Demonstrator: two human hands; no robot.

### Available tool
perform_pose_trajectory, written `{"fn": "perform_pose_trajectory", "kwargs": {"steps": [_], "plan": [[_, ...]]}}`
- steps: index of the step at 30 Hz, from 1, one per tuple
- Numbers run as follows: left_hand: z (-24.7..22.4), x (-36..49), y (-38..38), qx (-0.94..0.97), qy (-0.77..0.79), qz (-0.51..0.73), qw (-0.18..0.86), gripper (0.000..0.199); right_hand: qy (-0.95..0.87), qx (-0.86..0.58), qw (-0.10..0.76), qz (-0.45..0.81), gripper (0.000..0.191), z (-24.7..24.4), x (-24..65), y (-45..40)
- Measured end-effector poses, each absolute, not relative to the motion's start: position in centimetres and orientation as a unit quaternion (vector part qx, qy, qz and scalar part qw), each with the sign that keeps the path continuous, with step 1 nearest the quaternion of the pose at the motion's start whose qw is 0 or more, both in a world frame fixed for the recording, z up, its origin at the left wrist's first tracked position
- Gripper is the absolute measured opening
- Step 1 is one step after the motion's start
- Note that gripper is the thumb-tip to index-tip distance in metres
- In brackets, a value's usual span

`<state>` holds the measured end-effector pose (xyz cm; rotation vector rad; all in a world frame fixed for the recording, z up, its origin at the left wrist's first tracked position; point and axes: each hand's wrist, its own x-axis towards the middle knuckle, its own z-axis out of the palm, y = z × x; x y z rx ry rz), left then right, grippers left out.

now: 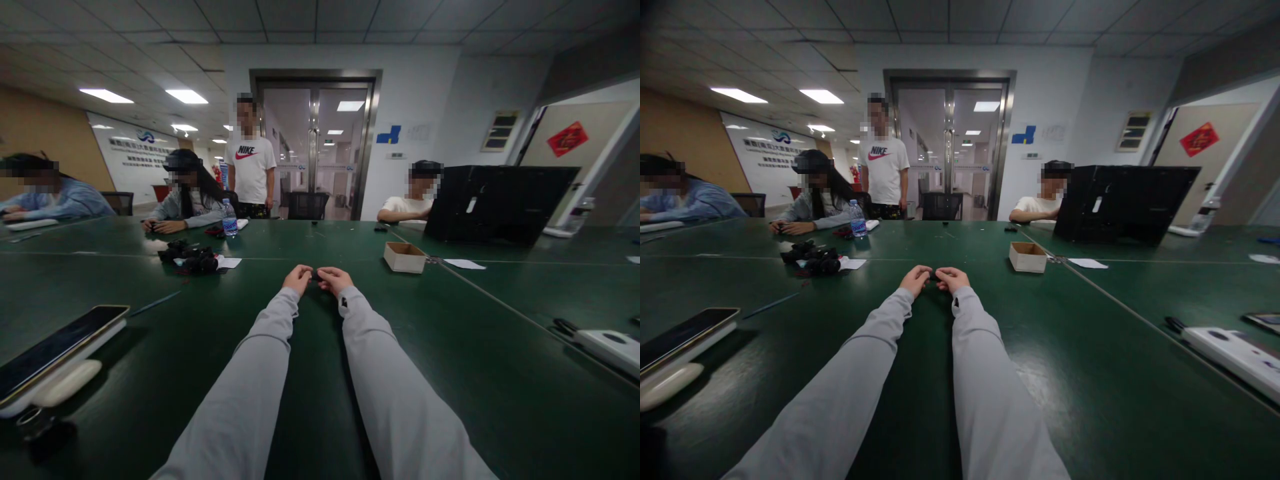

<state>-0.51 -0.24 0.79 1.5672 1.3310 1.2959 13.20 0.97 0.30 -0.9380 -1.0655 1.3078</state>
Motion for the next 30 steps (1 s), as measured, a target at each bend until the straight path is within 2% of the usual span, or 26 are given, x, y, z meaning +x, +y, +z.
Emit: {"fn": "perform_pose_trajectory", "kwargs": {"steps": [6, 12, 20, 30], "plan": [[0.62, -0.46, -0.04, 0.589, 0.513, 0.501, 0.373, 0.020, -0.459, -0.390, 0.567, 0.562, 0.013, 0.13, 13.25, 1.15], [0.41, -0.75, 0.17, 0.610, 0.520, 0.499, 0.329, 0.021, -0.467, -0.381, 0.565, 0.563, 0.016, -0.06, 13.39, 1.23], [0.77, -0.40, -0.15, 0.572, 0.515, 0.520, 0.370, 0.016, -0.462, -0.391, 0.565, 0.561, 0.016, 0.07, 13.34, 1.10], [0.05, -0.63, 0.61, 0.602, 0.514, 0.504, 0.345, 0.019, -0.464, -0.383, 0.562, 0.567, 0.016, 0.35, 13.37, 0.73]]}}
